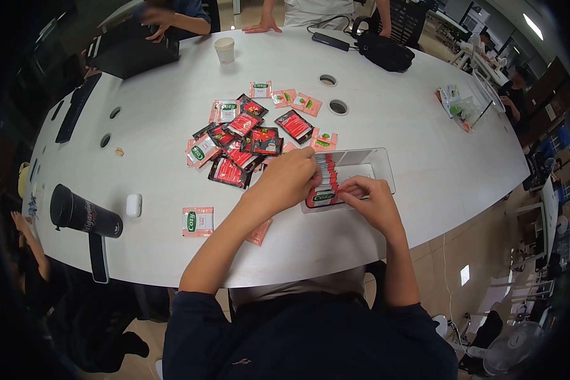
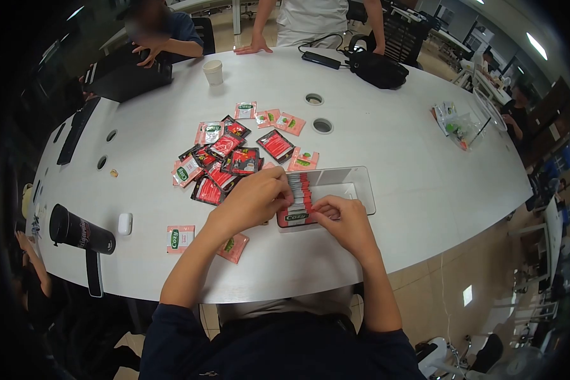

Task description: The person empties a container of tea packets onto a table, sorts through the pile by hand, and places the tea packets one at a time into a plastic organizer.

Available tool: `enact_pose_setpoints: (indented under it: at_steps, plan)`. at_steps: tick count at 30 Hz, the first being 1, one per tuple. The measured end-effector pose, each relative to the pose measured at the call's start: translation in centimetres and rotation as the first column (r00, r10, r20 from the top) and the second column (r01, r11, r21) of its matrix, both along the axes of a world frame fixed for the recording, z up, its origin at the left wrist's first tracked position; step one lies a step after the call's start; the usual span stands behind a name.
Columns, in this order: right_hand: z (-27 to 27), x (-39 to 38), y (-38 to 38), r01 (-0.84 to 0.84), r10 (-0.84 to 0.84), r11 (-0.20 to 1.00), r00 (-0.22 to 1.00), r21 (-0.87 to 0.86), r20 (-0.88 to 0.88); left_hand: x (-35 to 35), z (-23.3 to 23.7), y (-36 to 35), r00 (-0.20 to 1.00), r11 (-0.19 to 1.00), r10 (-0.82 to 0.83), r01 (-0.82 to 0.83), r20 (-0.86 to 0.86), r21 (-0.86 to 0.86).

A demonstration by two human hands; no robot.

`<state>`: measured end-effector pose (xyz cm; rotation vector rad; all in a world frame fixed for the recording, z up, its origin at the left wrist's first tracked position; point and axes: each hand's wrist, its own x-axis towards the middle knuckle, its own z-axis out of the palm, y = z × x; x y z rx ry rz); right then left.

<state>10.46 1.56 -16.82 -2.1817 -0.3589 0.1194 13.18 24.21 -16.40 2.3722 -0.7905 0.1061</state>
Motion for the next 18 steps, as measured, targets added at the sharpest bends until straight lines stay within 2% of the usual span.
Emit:
enact_pose_setpoints:
  at_steps: [2,7,12,18]
  plan:
    - [-0.1,0.1,0.1,0.028,-0.027,0.999,0.999,0.034,-0.029,-0.2,0.7,0.2,0.999,1.000,0.013,-0.013,-0.030,0.002]
    - [-0.1,0.2,0.1,0.014,-0.014,1.000,1.000,-0.003,0.005,-0.9,2.4,0.7,0.991,0.998,0.003,0.005,-0.130,0.060]
    - [-0.7,0.4,-0.1,0.014,-0.013,0.998,1.000,-0.057,0.025,-0.8,0.7,0.0,1.000,0.987,-0.008,0.005,0.020,0.163]
    - [-1.2,0.5,-0.6,0.000,0.003,0.995,1.000,-0.105,0.020,-1.2,0.5,-0.4,0.996,0.981,0.014,-0.030,0.087,0.189]
